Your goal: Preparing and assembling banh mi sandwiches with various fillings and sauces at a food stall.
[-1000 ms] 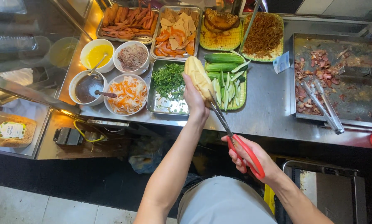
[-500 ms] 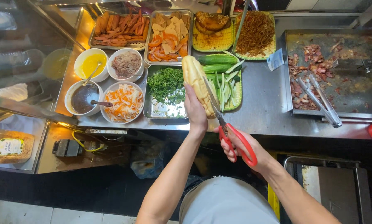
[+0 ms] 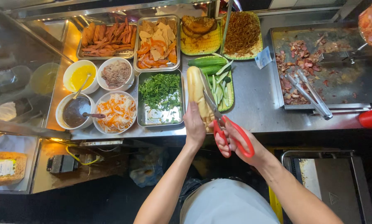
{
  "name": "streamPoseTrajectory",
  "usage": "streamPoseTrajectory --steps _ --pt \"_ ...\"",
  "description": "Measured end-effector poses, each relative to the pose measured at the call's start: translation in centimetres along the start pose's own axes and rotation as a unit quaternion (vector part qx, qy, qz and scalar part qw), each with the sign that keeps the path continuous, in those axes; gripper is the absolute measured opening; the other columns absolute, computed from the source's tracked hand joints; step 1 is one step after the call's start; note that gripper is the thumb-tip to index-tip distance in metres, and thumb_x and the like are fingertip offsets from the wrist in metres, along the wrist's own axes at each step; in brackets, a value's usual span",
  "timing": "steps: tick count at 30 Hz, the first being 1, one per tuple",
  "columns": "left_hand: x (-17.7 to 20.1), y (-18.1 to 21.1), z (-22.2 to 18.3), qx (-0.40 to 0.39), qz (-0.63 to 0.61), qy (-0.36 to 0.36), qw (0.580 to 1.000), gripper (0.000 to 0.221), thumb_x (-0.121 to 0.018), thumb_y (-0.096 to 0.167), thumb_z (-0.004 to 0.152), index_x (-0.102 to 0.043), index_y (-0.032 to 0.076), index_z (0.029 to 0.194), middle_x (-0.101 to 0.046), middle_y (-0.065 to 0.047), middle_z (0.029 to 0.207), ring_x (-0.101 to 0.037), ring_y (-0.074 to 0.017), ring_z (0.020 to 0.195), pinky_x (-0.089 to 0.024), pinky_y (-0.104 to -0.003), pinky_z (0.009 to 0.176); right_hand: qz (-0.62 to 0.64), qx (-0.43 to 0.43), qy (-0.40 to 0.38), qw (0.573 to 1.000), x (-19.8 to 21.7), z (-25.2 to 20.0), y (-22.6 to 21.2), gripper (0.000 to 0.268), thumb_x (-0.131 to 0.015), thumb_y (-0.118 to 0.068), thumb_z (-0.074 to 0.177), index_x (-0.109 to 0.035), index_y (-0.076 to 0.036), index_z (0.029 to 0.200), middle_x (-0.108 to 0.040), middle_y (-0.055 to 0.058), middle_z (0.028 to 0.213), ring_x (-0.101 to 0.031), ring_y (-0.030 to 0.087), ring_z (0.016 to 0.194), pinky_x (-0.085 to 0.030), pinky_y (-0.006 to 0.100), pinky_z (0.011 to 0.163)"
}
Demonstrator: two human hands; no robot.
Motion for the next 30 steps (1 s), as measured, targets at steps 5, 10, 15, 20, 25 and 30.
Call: streamPoseTrajectory --steps 5,10,15,20,25,30 --pt "-0.3 -0.1 -1.1 -0.038 0.072 -0.025 0.996 0.057 -0.029 0.044 0.115 -0.058 -0.002 0.132 -0.067 -0.009 0.085 -0.060 -0.0146 0.073 -0.050 -0.030 0.065 0.006 0.032 0.023 0.999 0.3 -0.3 -0.1 0.056 -0.050 -0.045 0.103 -0.056 0.004 0.130 -0.048 0.000 0.067 -0.046 0.009 0.048 -0.040 0.026 0.042" --pt "0.7 0.7 5.9 -0.079 0.147 0.021 0.986 0.067 -0.041 0.050 0.113 -0.046 0.004 0.161 -0.055 -0.020 0.119 -0.060 -0.0265 0.107 -0.052 -0.037 0.094 -0.036 0.032 0.075 0.996 3.2 -1.8 -0.5 0.054 -0.056 -0.040 0.098 -0.056 0.002 0.133 -0.049 0.000 0.066 -0.047 0.009 0.046 -0.040 0.026 0.039" --pt "-6.8 14.7 16.4 -0.146 0.157 -0.018 0.976 0.096 -0.075 0.042 0.077 -0.025 0.002 0.149 -0.057 -0.016 0.118 -0.068 -0.0283 0.103 -0.061 -0.042 0.086 -0.010 0.035 0.160 0.986 7.5 -3.7 0.4 0.056 -0.055 -0.041 0.097 -0.056 0.000 0.135 -0.049 0.000 0.065 -0.047 0.010 0.046 -0.040 0.027 0.039" --pt "-12.2 19.3 27.2 -0.294 0.355 0.065 0.885 0.065 -0.079 0.037 0.077 -0.055 -0.002 0.122 -0.059 -0.019 0.112 -0.063 -0.0306 0.100 -0.054 -0.047 0.087 0.004 0.042 0.208 0.977 10.2 -5.9 0.7 0.054 -0.054 -0.039 0.097 -0.057 0.001 0.134 -0.049 0.001 0.064 -0.046 0.010 0.045 -0.038 0.027 0.038" --pt "-14.9 18.8 32.6 -0.310 0.605 0.133 0.721 0.047 -0.076 0.044 0.074 -0.072 0.002 0.094 -0.064 -0.015 0.100 -0.059 -0.0302 0.095 -0.045 -0.046 0.082 0.013 0.058 0.245 0.968 14.3 -7.6 2.4 0.053 -0.055 -0.034 0.096 -0.057 0.001 0.136 -0.050 0.003 0.064 -0.047 0.011 0.045 -0.037 0.028 0.038" --pt "-9.0 24.9 31.9 -0.444 0.578 0.211 0.652 0.038 -0.081 0.038 0.077 -0.074 0.005 0.094 -0.069 -0.017 0.094 -0.061 -0.0359 0.094 -0.045 -0.050 0.072 0.018 0.037 0.289 0.956 15.9 -9.0 3.0 0.053 -0.056 -0.034 0.097 -0.058 0.000 0.136 -0.050 0.002 0.064 -0.046 0.011 0.045 -0.036 0.028 0.038"
Point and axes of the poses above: each hand's wrist, its own z-axis towards the middle knuckle, its own x-axis out of the back of the hand, y = z × x, the point moved 10 cm from there along z, towards the middle knuckle
